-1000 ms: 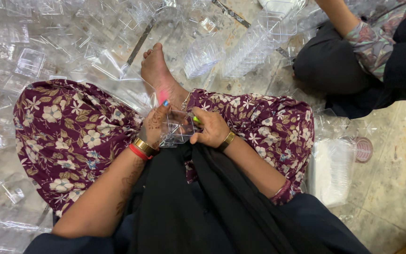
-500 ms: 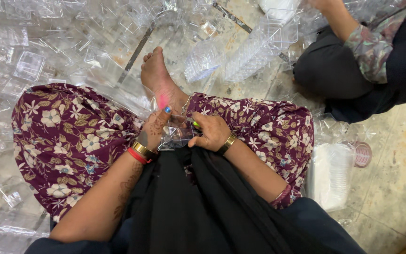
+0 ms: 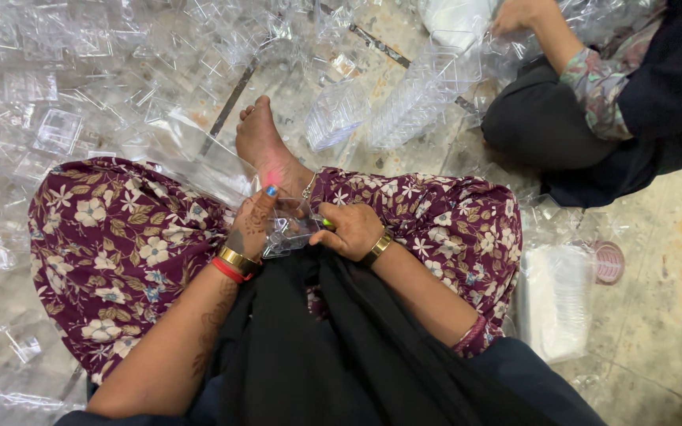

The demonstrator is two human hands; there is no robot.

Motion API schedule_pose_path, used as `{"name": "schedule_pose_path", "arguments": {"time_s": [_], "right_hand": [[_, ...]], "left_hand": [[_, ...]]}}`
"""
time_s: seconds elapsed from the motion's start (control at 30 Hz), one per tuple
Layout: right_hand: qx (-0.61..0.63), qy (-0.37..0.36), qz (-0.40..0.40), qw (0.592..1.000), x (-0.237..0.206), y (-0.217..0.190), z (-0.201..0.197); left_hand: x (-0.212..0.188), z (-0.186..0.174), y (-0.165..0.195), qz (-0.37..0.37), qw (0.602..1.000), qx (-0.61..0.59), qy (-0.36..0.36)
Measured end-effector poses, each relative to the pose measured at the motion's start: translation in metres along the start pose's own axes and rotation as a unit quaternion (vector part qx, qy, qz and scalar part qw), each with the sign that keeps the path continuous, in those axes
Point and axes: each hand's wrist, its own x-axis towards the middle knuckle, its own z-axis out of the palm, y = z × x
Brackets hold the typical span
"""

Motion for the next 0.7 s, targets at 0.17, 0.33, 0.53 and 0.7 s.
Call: {"name": "schedule_pose_path", "arguments": {"time_s": [0.17, 0.33, 0.53, 0.7], "right_hand": [[0.007, 0.013, 0.008, 1.0, -0.001, -0.002, 0.001], [0.042, -0.001, 0.035, 0.998, 0.0, -0.002, 0.002], [0.03, 0.026, 0.038, 0.999, -0.002, -0.004, 0.006], [0.057, 0.046, 0.052, 0.996, -0.002, -0.005, 0.009]], "left_hand": [[0.0, 0.001, 0.0, 0.005, 0.999, 0.027, 0.027], [0.0, -0.003, -0.005, 0.075, 0.98, 0.154, 0.097], [0.009, -0.011, -0.022, 0.13, 0.978, 0.129, 0.104], [0.01, -0.013, -0.024, 0.201, 0.965, 0.15, 0.074]]}}
